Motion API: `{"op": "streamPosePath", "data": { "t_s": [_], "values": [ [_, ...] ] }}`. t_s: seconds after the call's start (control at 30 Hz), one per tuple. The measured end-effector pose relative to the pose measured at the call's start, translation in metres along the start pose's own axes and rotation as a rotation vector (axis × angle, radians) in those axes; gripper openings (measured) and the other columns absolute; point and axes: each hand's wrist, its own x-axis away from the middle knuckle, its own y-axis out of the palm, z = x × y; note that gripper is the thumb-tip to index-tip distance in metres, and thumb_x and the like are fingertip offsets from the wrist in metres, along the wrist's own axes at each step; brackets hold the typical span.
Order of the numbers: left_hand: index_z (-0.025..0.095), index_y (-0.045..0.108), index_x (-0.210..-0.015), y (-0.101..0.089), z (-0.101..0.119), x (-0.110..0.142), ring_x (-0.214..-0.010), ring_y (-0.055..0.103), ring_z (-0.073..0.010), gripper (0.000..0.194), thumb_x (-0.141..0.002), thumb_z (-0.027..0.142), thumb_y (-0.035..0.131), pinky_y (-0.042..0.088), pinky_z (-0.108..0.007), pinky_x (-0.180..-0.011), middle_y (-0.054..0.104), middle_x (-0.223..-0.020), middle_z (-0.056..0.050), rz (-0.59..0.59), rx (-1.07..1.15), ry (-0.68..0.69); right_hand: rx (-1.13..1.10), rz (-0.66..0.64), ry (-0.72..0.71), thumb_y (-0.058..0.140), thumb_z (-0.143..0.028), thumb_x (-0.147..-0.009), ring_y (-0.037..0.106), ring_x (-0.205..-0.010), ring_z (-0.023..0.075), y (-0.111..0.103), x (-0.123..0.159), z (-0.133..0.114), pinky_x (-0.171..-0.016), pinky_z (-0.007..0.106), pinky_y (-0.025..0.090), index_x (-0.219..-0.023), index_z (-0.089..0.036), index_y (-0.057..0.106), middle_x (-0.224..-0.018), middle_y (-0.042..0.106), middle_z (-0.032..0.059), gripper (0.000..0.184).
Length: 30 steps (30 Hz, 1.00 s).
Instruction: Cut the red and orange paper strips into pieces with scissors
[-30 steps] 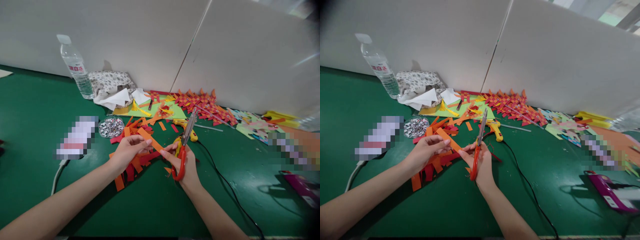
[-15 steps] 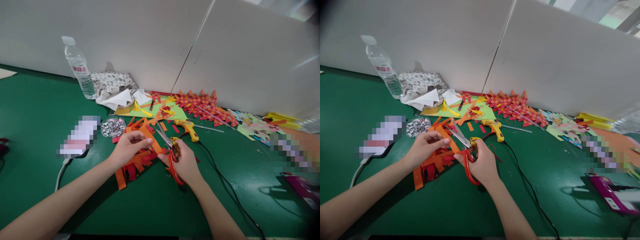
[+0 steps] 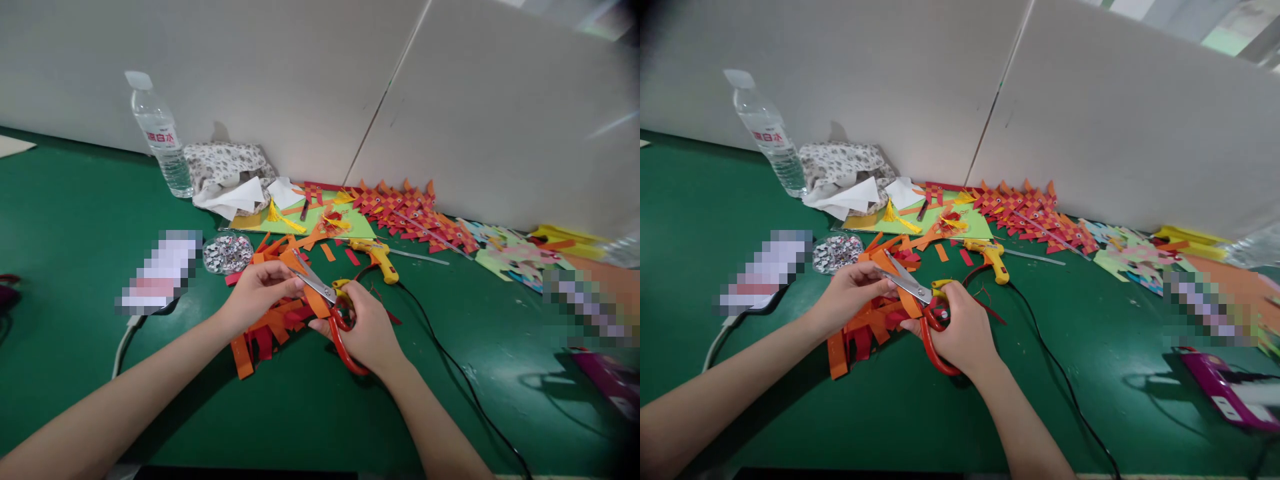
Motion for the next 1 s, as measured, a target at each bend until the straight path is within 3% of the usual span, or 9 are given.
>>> {"op": "streamPosePath", "data": {
  "t_s": [0.83, 1.0],
  "values": [
    [0.017, 0.063, -0.068, 0.0017, 0.0018, 0.0009, -0.062, 0.063, -0.0114, 0.017, -0.068, 0.031, 0.073, 0.052, -0.024, -0.064, 0.066, -0.065, 0.000, -0.008, 0.002, -0.005, -0.094, 0.141, -0.066, 0.075, -0.051, -0.058, 0.050, -0.057, 0.0152, 0.0018, -0.0011, -0.0027, -0.051, 0.026, 0.037, -0.066, -0.022, 0.048, -0.065, 0.054, 0.0007, 0.040],
    [0.017, 0.062, -0.066, 0.0028, 0.0051, 0.0012, -0.061, 0.062, -0.0103, 0.019, -0.069, 0.032, 0.072, 0.051, -0.021, -0.063, 0.065, -0.063, 0.001, 0.005, -0.018, -0.035, -0.184, 0.221, 0.084, 0.074, -0.047, -0.059, 0.038, -0.049, 0.0110, 0.0018, -0.0021, -0.0033, -0.046, 0.024, 0.032, -0.064, -0.022, 0.046, -0.058, 0.043, -0.0041, 0.039]
  ]
}}
